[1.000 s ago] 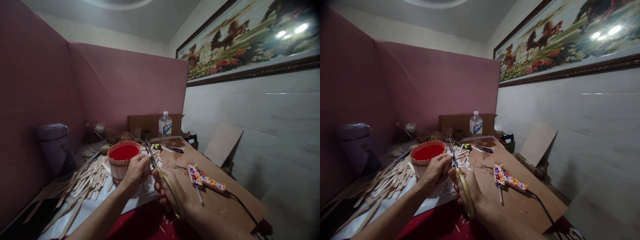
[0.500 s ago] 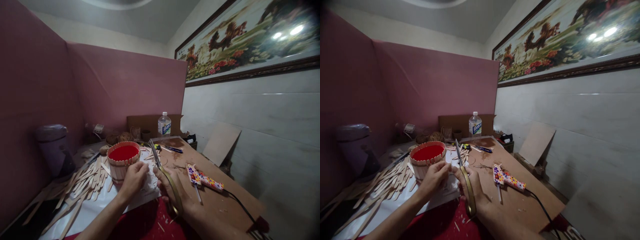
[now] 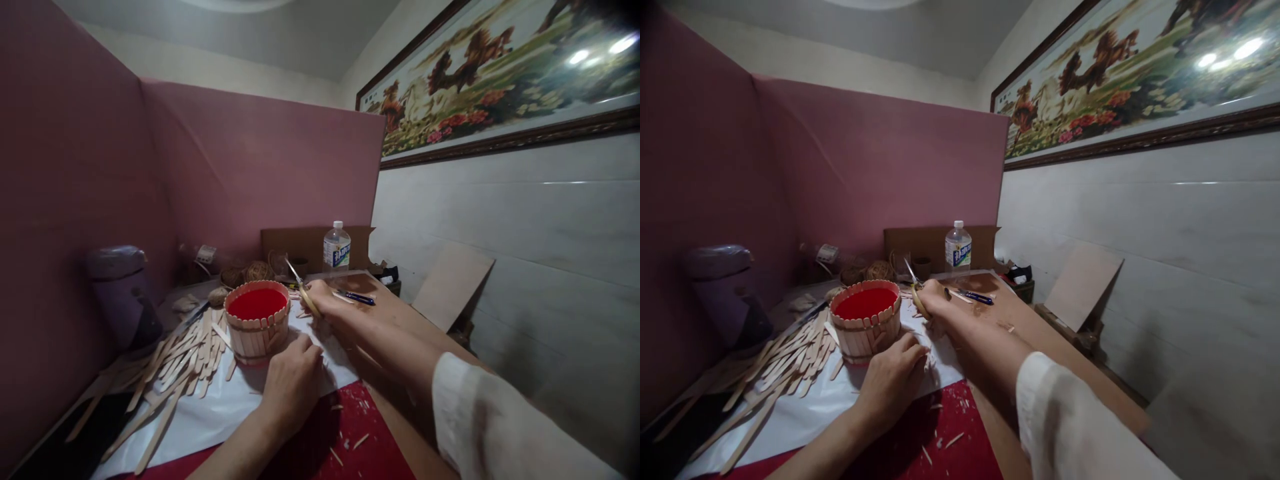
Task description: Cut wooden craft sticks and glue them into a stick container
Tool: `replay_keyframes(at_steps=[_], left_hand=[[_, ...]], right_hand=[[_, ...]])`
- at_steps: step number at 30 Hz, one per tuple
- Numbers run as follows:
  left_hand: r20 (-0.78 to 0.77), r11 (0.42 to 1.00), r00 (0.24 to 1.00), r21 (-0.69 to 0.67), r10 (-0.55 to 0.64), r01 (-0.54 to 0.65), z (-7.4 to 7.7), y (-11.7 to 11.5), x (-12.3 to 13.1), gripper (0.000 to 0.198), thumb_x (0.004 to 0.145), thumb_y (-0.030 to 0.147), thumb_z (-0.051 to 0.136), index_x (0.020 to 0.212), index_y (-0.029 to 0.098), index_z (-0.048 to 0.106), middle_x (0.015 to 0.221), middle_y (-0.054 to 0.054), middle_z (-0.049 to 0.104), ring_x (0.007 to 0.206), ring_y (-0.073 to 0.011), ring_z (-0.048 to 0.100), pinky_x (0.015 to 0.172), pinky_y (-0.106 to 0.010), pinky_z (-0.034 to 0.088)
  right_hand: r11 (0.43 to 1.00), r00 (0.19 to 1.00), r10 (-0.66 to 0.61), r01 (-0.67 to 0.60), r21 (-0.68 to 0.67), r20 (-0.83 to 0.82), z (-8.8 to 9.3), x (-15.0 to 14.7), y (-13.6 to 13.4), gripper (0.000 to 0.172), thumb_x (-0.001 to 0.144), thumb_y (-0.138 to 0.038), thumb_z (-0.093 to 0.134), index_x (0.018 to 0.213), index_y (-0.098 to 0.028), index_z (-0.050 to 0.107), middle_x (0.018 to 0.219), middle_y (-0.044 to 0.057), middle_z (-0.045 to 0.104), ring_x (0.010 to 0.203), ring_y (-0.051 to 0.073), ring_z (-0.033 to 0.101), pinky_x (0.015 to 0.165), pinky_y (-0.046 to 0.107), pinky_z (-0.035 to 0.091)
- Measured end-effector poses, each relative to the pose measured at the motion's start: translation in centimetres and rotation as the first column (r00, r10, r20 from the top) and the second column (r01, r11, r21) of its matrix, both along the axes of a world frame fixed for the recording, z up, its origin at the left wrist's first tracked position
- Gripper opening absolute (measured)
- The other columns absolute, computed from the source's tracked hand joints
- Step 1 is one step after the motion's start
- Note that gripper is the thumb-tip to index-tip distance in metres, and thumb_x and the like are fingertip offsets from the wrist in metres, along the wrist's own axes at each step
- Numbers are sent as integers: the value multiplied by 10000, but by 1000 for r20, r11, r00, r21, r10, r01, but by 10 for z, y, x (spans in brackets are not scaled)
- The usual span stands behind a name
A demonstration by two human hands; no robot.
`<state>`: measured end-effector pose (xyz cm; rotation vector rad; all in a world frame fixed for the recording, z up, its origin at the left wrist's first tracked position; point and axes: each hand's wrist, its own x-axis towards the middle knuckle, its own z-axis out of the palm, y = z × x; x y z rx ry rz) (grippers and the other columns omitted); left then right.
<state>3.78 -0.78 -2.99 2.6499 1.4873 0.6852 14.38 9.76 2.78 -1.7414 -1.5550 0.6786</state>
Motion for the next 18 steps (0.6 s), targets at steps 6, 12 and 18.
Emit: replay_keyframes(at_steps=[6, 12, 18], left_hand=[[-30, 1000, 999, 2, -30, 30, -4, 1, 1, 201, 831, 107, 438, 816, 173, 627, 824, -66, 677, 845, -216, 591, 658, -303, 401], [-58, 998, 998, 48, -34, 37, -11, 1, -1, 225, 862, 145, 431, 744, 173, 620, 756, -67, 676, 787, -213, 586, 589, -298, 370], [-58, 999, 998, 36, -35, 37, -10, 1, 0, 221, 855, 138, 437, 745, 171, 626, 751, -58, 684, 785, -200, 592, 598, -283, 368]], right_hand=[[999, 965, -30, 38, -24, 262, -21, -34, 42, 245, 803, -299, 659, 952, -105, 668, 1069, 164, 660, 1052, 281, 600, 828, 357, 466], [995, 933, -17, 50, -84, 360, -36, -45, 65, 274, 902, -322, 556, 1124, -162, 578, 1137, 75, 597, 997, 203, 599, 843, 399, 506], [996, 935, -21, 51, -76, 354, -34, -47, 64, 264, 902, -323, 557, 1110, -163, 580, 1110, 66, 604, 961, 190, 608, 815, 382, 517]])
